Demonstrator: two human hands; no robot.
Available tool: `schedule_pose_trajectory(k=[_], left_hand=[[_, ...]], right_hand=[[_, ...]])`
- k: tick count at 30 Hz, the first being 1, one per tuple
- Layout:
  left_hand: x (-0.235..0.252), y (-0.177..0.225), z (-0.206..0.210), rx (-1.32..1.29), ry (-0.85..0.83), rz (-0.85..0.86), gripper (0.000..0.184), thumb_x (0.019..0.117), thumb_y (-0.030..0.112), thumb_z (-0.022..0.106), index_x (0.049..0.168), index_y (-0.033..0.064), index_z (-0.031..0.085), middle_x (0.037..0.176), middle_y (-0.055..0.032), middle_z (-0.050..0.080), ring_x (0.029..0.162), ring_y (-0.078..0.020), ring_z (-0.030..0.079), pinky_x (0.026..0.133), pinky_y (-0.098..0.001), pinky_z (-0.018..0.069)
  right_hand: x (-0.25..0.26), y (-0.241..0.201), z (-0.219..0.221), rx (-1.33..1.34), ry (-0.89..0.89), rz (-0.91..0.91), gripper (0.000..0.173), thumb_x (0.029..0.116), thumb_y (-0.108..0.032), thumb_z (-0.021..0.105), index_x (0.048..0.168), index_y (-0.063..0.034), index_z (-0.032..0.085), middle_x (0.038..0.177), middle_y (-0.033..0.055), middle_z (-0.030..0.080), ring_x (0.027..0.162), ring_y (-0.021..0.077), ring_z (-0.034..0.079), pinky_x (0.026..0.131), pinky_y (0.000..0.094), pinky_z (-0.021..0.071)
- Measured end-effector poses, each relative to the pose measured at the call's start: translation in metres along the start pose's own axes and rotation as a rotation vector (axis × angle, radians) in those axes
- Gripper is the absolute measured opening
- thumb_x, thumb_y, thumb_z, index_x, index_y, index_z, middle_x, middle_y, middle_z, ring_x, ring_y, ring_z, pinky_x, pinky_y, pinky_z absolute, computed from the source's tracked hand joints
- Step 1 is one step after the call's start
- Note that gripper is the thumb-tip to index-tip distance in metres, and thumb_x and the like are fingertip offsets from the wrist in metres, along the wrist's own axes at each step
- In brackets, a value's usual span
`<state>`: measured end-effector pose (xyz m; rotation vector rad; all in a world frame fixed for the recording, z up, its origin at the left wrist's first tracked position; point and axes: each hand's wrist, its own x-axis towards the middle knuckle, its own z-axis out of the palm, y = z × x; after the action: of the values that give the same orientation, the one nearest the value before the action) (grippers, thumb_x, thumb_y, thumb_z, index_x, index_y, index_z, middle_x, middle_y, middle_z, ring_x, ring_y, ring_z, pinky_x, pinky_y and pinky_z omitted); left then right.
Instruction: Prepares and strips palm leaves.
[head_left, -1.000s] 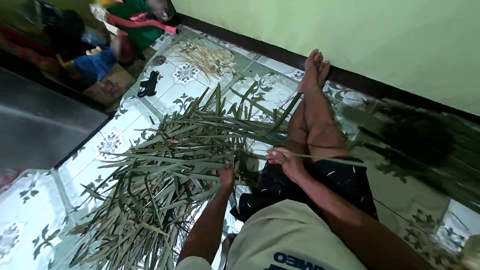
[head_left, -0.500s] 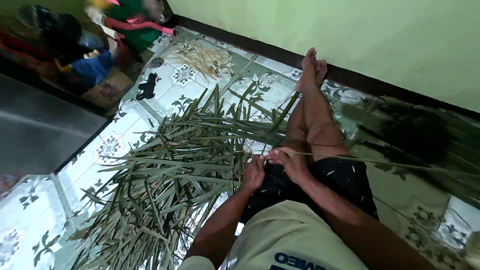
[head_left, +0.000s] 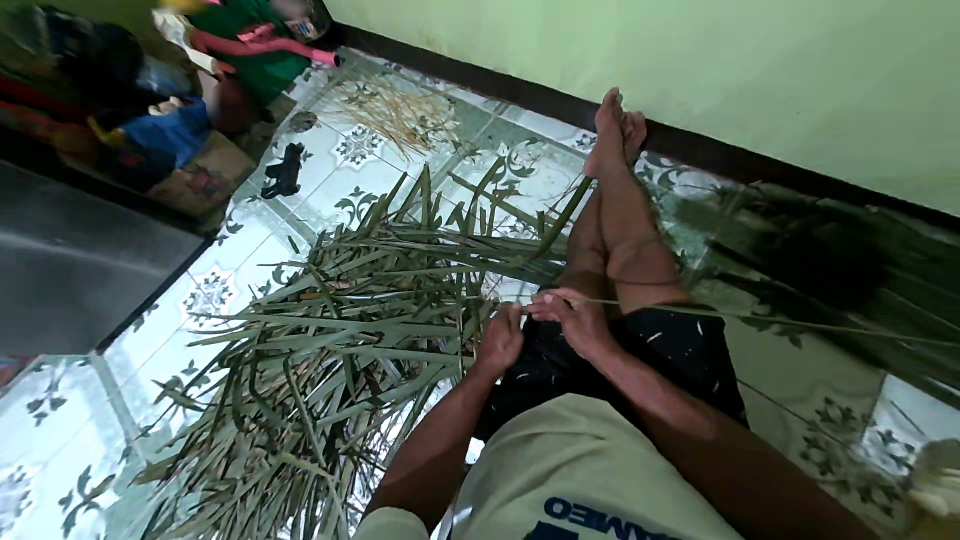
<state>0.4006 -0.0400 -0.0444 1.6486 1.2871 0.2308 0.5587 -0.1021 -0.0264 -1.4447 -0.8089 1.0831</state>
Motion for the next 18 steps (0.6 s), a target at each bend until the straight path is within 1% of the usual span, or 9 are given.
schedule_pose_trajectory(k=[2,4,5,7,9,10,13,15,18], left_hand=[[0.016,-0.031,-0.007,-0.099,0.033,-0.154,0.057,0.113,0.039,0.025,0.13,-0.0028,0.06,0.119,-0.0238,0.065,0.106,-0.0331,0.065,0.094,-0.0525,0.0517],[0.021,-0.043,-0.01,-0.143,0.08,-0.215,0.058,0.1129,0.041,0.024,0.126,-0.0021,0.061,0.106,-0.0207,0.063,0.088,-0.0296,0.061,0.079,-0.0487,0.0507],[0.017,-0.035,-0.011,-0.147,0.088,-0.19,0.057,0.1128,0.041,0.026,0.127,-0.0016,0.061,0.107,-0.0206,0.064,0.089,-0.029,0.062,0.08,-0.0482,0.0513],[0.004,-0.012,-0.007,-0.075,0.07,-0.055,0.054,0.1124,0.037,0.028,0.131,-0.0024,0.059,0.111,-0.0224,0.067,0.099,-0.0313,0.066,0.091,-0.0508,0.0531],[0.001,0.003,-0.002,0.059,0.053,0.082,0.051,0.1113,0.037,0.031,0.129,-0.0009,0.06,0.102,-0.0204,0.069,0.096,-0.0329,0.068,0.089,-0.0535,0.0541],[0.003,0.001,-0.001,0.087,0.046,0.092,0.051,0.1112,0.037,0.031,0.13,-0.0005,0.06,0.103,-0.021,0.069,0.098,-0.0342,0.068,0.09,-0.0544,0.0539],[0.019,-0.026,-0.007,0.002,0.063,-0.065,0.055,0.1127,0.038,0.028,0.135,-0.0021,0.058,0.122,-0.0259,0.065,0.114,-0.0372,0.064,0.101,-0.0556,0.0491],[0.02,-0.023,-0.007,0.032,0.037,-0.075,0.056,0.1124,0.039,0.028,0.132,-0.0025,0.06,0.12,-0.0259,0.066,0.113,-0.0376,0.064,0.1,-0.0568,0.0493],[0.004,-0.002,0.0,0.137,0.008,0.04,0.053,0.1114,0.037,0.03,0.128,-0.0012,0.061,0.109,-0.0224,0.069,0.105,-0.0355,0.067,0.094,-0.056,0.0522]], right_hand=[[0.003,-0.003,-0.006,0.038,0.026,0.0,0.024,0.1062,-0.006,0.047,0.116,0.0098,0.062,0.106,0.0156,0.073,0.09,0.0197,0.075,0.085,0.0345,0.0637],[0.005,-0.007,-0.008,0.035,0.036,0.011,0.025,0.1063,-0.006,0.047,0.117,0.0105,0.061,0.106,0.0159,0.073,0.089,0.0193,0.075,0.084,0.034,0.0636],[0.005,-0.006,-0.006,0.035,0.039,0.019,0.024,0.1062,-0.006,0.047,0.116,0.0104,0.062,0.105,0.0158,0.073,0.088,0.0193,0.075,0.083,0.0339,0.0638],[0.004,0.0,-0.001,0.058,0.035,0.046,0.023,0.1058,-0.006,0.048,0.113,0.01,0.062,0.103,0.0157,0.074,0.087,0.0205,0.075,0.082,0.0351,0.0641],[0.006,-0.001,0.004,0.108,0.039,0.072,0.022,0.1062,-0.006,0.048,0.113,0.01,0.061,0.101,0.0157,0.074,0.085,0.0211,0.076,0.081,0.0359,0.0643],[0.006,-0.002,0.003,0.134,0.046,0.088,0.022,0.1066,-0.007,0.047,0.114,0.0101,0.06,0.1,0.0156,0.074,0.085,0.0211,0.075,0.081,0.0359,0.0641],[0.005,-0.005,-0.003,0.171,0.07,0.107,0.022,0.1067,-0.006,0.045,0.115,0.0104,0.057,0.101,0.0159,0.073,0.086,0.0206,0.075,0.081,0.0351,0.0633],[0.006,-0.003,-0.004,0.154,0.05,0.099,0.022,0.1064,-0.006,0.046,0.114,0.0105,0.059,0.102,0.0159,0.073,0.086,0.0204,0.075,0.081,0.0348,0.0636],[0.005,-0.001,-0.003,0.147,0.025,0.086,0.021,0.1062,-0.005,0.046,0.113,0.0096,0.059,0.102,0.0153,0.073,0.086,0.0204,0.075,0.082,0.035,0.0637]])
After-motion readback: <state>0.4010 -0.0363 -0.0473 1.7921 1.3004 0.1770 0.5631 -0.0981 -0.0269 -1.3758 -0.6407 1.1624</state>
